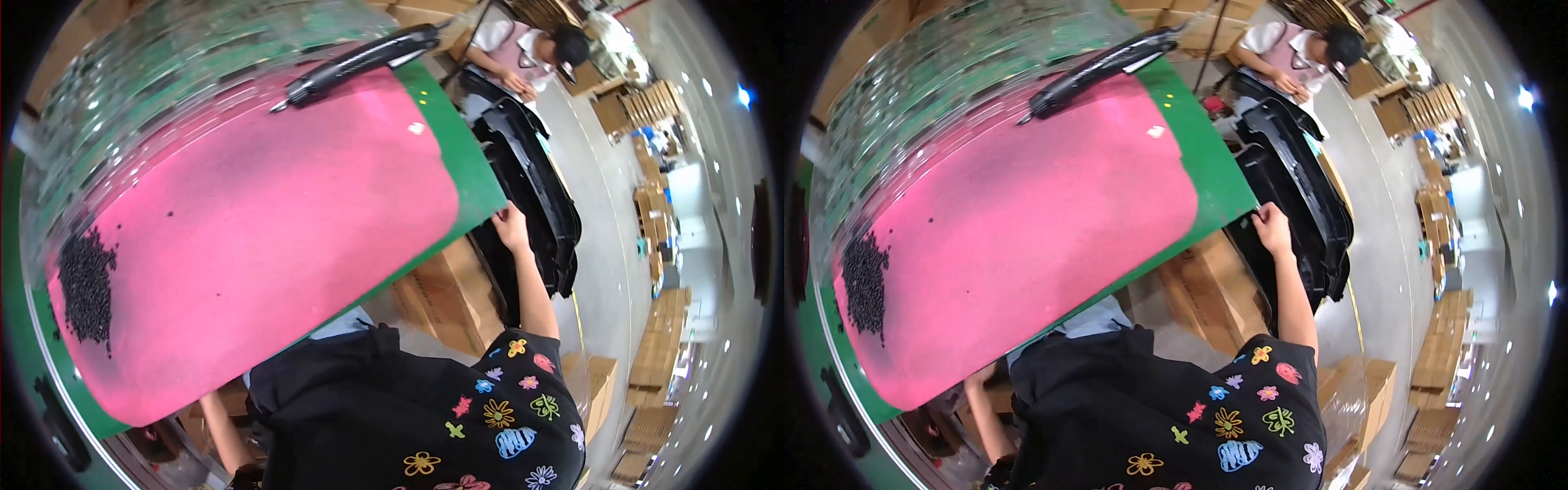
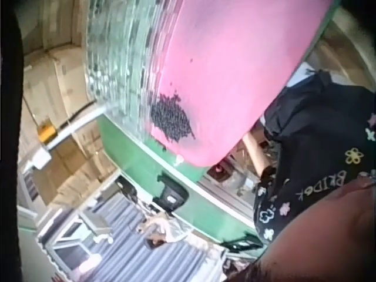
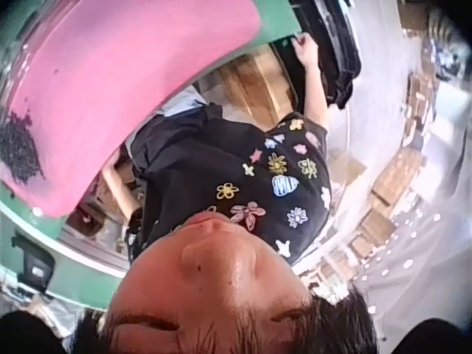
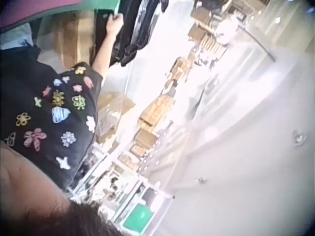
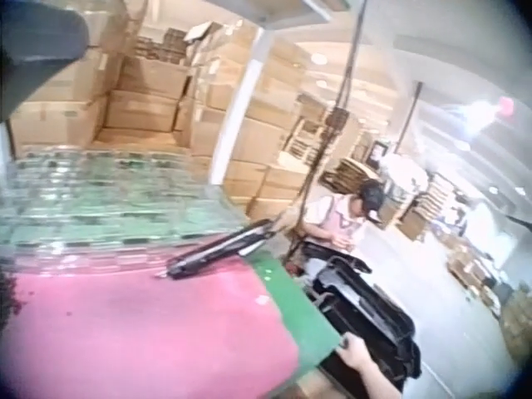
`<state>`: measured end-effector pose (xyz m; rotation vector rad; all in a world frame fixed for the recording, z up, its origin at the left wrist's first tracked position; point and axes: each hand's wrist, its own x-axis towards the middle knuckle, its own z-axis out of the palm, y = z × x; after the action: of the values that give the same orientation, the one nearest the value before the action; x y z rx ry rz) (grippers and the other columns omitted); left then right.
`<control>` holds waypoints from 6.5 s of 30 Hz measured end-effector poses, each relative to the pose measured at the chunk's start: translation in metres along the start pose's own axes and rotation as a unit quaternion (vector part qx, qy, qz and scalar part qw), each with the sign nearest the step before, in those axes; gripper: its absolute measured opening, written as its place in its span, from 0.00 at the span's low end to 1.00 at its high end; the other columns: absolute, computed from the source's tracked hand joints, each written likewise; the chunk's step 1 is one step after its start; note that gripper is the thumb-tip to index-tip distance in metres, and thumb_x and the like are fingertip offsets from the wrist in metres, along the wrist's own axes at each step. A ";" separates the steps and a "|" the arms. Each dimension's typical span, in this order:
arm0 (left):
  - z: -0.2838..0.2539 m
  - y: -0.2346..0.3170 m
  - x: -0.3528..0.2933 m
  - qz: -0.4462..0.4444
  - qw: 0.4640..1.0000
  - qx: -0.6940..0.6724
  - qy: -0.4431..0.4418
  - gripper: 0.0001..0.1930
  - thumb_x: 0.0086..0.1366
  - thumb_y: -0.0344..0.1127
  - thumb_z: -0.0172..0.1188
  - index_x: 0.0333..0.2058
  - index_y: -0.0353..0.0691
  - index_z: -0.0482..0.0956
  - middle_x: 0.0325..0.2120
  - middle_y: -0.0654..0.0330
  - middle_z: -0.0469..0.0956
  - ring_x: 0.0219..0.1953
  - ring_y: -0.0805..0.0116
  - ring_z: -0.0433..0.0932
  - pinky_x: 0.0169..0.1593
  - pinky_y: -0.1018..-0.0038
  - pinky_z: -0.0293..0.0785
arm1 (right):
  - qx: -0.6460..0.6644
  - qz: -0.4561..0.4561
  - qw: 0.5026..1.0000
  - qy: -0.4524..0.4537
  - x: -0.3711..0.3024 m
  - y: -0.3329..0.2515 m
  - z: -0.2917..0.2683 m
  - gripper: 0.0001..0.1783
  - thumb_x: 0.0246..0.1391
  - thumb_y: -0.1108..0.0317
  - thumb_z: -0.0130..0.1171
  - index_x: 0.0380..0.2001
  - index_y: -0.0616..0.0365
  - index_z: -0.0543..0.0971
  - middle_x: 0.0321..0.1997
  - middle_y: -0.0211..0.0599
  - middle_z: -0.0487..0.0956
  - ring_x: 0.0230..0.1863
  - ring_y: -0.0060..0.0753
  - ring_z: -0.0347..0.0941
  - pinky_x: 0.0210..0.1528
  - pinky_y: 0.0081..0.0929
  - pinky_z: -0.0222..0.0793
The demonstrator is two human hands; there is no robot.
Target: Assembling circuit boards into plastic housings and securing them with screws using an electric screwdriver.
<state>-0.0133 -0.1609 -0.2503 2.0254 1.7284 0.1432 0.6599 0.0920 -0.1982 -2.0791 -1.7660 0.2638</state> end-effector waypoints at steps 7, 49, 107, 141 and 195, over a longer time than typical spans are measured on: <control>0.019 0.078 -0.014 0.037 0.998 -0.025 -0.046 0.14 0.67 0.38 0.56 0.42 0.33 0.78 0.39 0.54 0.80 0.43 0.64 0.79 0.44 0.73 0.74 | -0.046 0.028 0.998 0.038 -0.010 -0.021 -0.013 0.12 0.52 0.64 0.63 0.34 0.59 0.74 0.32 0.43 0.77 0.38 0.49 0.75 0.40 0.40 0.70; -0.108 0.156 0.181 0.020 0.921 -0.216 -0.324 0.13 0.67 0.38 0.55 0.42 0.36 0.80 0.38 0.49 0.81 0.42 0.55 0.80 0.44 0.65 0.75 | 0.074 -0.467 0.874 0.108 -0.055 -0.261 -0.062 0.22 0.27 0.77 0.68 0.32 0.54 0.74 0.38 0.33 0.75 0.39 0.42 0.71 0.49 0.42 0.57; -0.303 0.183 0.119 0.109 0.899 -0.392 0.160 0.16 0.69 0.26 0.54 0.54 0.32 0.72 0.31 0.58 0.82 0.28 0.76 0.81 0.31 0.82 0.74 | 0.125 -0.653 0.746 0.032 -0.007 -0.429 -0.108 0.34 0.33 0.79 0.74 0.50 0.64 0.77 0.52 0.47 0.77 0.53 0.45 0.75 0.55 0.34 0.71; -0.240 0.166 0.130 0.140 0.982 -0.045 0.116 0.28 0.49 0.37 0.74 0.45 0.36 0.70 0.30 0.55 0.75 0.32 0.56 0.78 0.34 0.64 0.74 | 0.170 -0.461 0.826 -0.275 -0.018 -0.371 -0.040 0.34 0.39 0.72 0.69 0.54 0.61 0.72 0.60 0.47 0.69 0.63 0.53 0.62 0.65 0.42 0.57; -0.308 0.163 0.136 0.133 0.863 -0.486 0.015 0.05 0.57 0.24 0.66 0.32 0.30 0.81 0.27 0.60 0.81 0.31 0.76 0.80 0.33 0.83 0.76 | 0.829 -0.298 0.405 -0.246 -0.048 -0.455 -0.105 0.21 0.51 0.53 0.62 0.40 0.53 0.69 0.20 0.21 0.68 0.19 0.17 0.64 0.32 0.21 0.58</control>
<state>0.0468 0.0402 0.0599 1.4376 1.0043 0.9338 0.2822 0.0825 0.0797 0.1772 -1.0502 1.6082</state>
